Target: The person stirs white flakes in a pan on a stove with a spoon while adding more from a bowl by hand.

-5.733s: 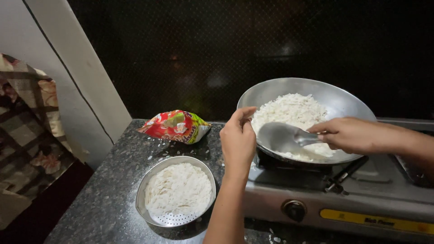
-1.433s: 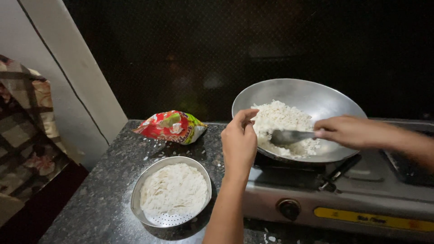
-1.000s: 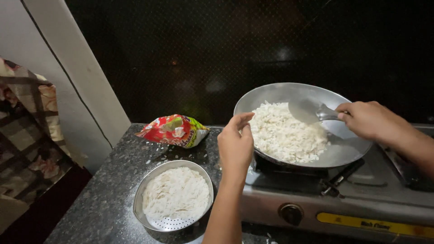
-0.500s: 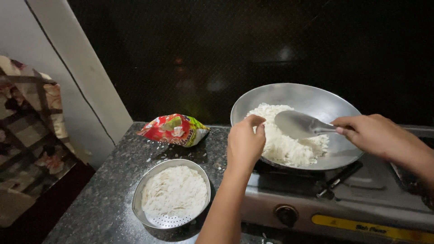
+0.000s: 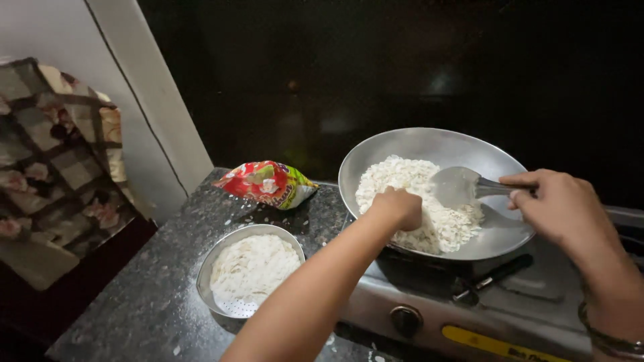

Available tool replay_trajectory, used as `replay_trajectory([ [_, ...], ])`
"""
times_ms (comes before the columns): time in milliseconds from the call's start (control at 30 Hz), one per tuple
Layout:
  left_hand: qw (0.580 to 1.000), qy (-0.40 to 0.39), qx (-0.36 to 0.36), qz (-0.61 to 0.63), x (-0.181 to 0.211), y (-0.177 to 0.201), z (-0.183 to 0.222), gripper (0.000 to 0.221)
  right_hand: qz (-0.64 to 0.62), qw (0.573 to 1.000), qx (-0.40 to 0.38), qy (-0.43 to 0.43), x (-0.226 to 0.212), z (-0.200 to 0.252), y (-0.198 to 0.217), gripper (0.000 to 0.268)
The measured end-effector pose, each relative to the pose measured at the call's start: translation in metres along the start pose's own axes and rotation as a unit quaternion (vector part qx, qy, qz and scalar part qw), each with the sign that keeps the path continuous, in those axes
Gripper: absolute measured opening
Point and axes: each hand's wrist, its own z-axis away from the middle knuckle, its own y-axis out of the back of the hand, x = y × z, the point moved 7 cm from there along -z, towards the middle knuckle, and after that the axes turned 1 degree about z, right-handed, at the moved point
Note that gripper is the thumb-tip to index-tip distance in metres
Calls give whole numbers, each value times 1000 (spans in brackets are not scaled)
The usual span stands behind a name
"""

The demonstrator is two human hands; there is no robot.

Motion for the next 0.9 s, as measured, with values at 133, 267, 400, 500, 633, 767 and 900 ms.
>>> replay_trajectory([
  [133,999,-16,17,-35,10,10,-10,35,-46,995,67,64,32,-19,-14,30],
  [267,990,-41,129,-46,22,38,-7,22,-54,983,145,95,40,-9,-11,24],
  [400,969,-40,244,13,30,72,16,13,-77,963,220,132,26,16,3,27],
  [500,971,-2,234,46,25,72,27,13,-121,969,192,97,14,35,18,40],
  [633,943,-14,321,93,25,73,66,11,-160,941,247,166,13,40,8,36],
  [767,912,-12,363,193,26,74,97,7,-238,923,204,224,11,37,-8,20],
  [900,901,-8,362,240,38,74,119,11,-291,911,163,244,10,42,-21,17],
])
